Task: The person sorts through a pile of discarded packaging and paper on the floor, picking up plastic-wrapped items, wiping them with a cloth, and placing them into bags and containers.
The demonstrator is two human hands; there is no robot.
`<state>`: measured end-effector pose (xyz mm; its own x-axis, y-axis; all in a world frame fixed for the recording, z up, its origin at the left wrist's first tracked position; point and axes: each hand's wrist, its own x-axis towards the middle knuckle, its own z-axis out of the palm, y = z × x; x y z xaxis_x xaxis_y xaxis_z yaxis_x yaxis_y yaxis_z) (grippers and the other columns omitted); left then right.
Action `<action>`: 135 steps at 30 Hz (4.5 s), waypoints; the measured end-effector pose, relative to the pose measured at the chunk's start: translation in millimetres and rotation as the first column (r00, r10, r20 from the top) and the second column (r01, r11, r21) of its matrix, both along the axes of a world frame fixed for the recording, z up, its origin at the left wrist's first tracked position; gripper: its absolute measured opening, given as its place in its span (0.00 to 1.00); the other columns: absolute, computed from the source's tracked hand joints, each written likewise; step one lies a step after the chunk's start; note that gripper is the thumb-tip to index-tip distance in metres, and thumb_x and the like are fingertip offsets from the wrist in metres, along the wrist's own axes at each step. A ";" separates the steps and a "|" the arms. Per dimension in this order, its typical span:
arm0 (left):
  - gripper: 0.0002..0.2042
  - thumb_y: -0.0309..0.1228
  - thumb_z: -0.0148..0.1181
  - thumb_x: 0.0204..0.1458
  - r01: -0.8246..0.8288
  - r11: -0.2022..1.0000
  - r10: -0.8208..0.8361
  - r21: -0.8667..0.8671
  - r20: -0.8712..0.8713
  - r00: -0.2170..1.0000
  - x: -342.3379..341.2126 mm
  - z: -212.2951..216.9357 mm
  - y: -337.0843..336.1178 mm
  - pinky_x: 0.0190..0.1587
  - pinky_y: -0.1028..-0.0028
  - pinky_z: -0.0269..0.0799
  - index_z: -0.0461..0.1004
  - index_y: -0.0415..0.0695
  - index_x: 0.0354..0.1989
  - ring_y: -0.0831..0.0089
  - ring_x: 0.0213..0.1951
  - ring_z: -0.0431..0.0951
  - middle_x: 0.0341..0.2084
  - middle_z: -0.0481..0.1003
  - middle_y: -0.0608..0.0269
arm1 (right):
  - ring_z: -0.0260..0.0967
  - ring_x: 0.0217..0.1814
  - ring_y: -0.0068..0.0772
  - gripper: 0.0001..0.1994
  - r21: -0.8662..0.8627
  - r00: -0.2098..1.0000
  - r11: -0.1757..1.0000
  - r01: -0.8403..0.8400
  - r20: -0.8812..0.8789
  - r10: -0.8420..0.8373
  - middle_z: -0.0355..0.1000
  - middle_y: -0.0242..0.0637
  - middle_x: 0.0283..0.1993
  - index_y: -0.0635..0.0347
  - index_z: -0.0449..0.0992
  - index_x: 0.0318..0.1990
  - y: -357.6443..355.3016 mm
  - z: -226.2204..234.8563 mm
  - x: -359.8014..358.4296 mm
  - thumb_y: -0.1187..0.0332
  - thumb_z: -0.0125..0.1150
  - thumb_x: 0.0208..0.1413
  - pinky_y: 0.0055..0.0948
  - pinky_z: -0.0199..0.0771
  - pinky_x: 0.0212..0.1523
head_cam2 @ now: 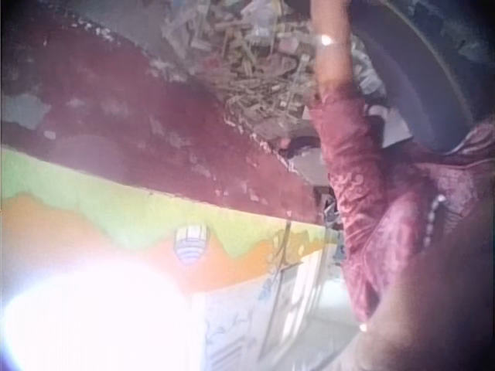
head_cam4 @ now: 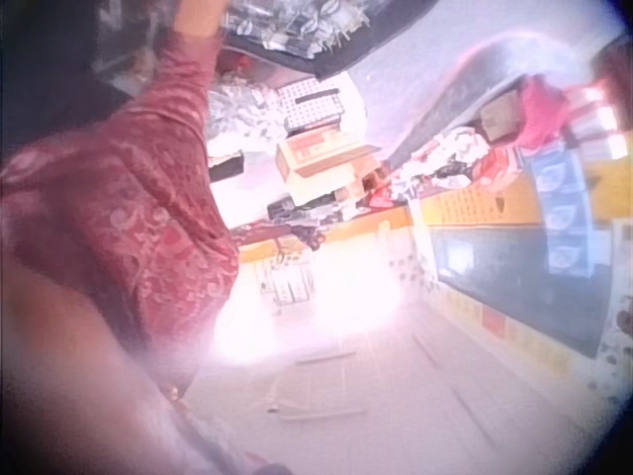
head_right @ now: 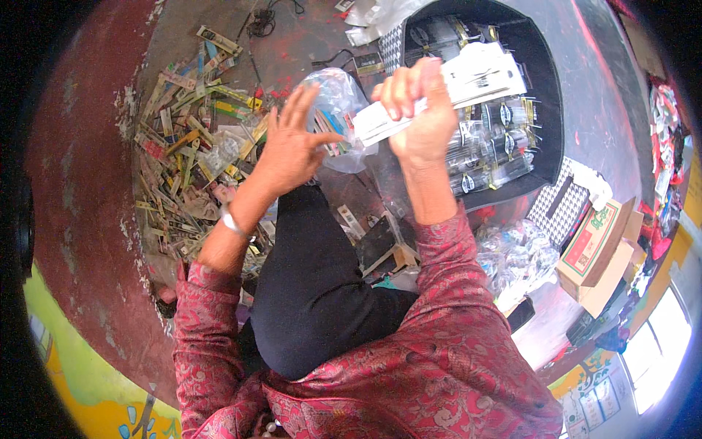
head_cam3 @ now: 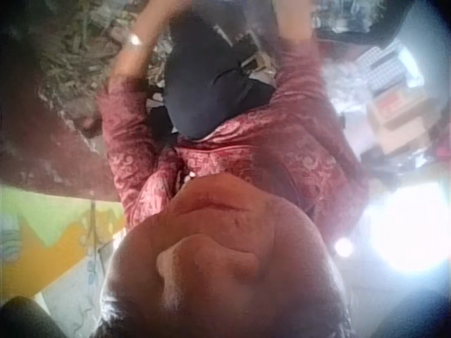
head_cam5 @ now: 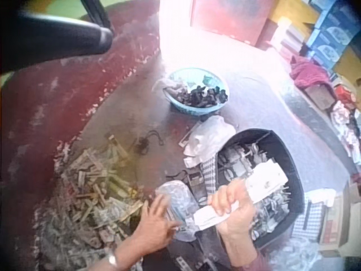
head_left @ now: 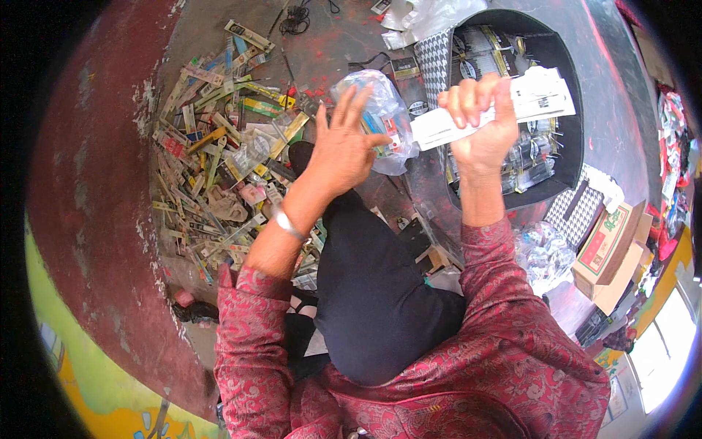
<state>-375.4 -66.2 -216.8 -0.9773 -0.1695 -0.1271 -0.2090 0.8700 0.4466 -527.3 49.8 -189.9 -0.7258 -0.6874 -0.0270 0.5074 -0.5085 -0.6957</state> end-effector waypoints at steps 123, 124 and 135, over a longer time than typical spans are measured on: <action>0.25 0.16 0.48 0.38 -0.270 0.959 0.270 -0.081 -0.010 0.963 43.0 -24.0 -43.0 0.55 0.47 0.48 0.66 0.45 0.50 0.55 0.57 0.56 0.49 0.66 0.61 | 0.72 0.34 0.41 0.16 0.928 -0.139 0.134 0.349 -0.090 0.986 0.72 0.45 0.29 0.62 0.71 0.34 11.4 -70.3 71.2 0.57 0.52 0.49 0.39 0.66 0.37; 0.25 0.17 0.48 0.39 -0.245 0.965 0.252 -0.097 0.067 0.965 48.6 -27.0 -43.8 0.56 0.45 0.47 0.65 0.46 0.50 0.57 0.58 0.54 0.50 0.66 0.63 | 0.72 0.35 0.40 0.15 0.904 -0.207 0.157 0.398 -0.079 0.975 0.72 0.44 0.29 0.63 0.71 0.33 15.5 -74.9 70.9 0.58 0.53 0.49 0.37 0.66 0.38; 0.20 0.21 0.48 0.42 -0.137 0.964 0.188 -0.228 0.220 0.957 63.9 -19.9 -43.4 0.57 0.44 0.43 0.69 0.47 0.46 0.64 0.59 0.55 0.49 0.67 0.65 | 0.69 0.30 0.36 0.02 0.780 -0.323 0.389 0.490 -0.252 0.912 0.70 0.40 0.23 0.59 0.68 0.24 25.4 -85.7 54.4 0.74 0.49 0.43 0.33 0.63 0.40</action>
<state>-311.5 -109.6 -236.7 -0.8801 -0.3707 -0.2966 -0.4326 0.8836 0.1792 -472.9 75.2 -275.6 -0.1247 -0.9328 -0.3382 -0.9763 0.1762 -0.1260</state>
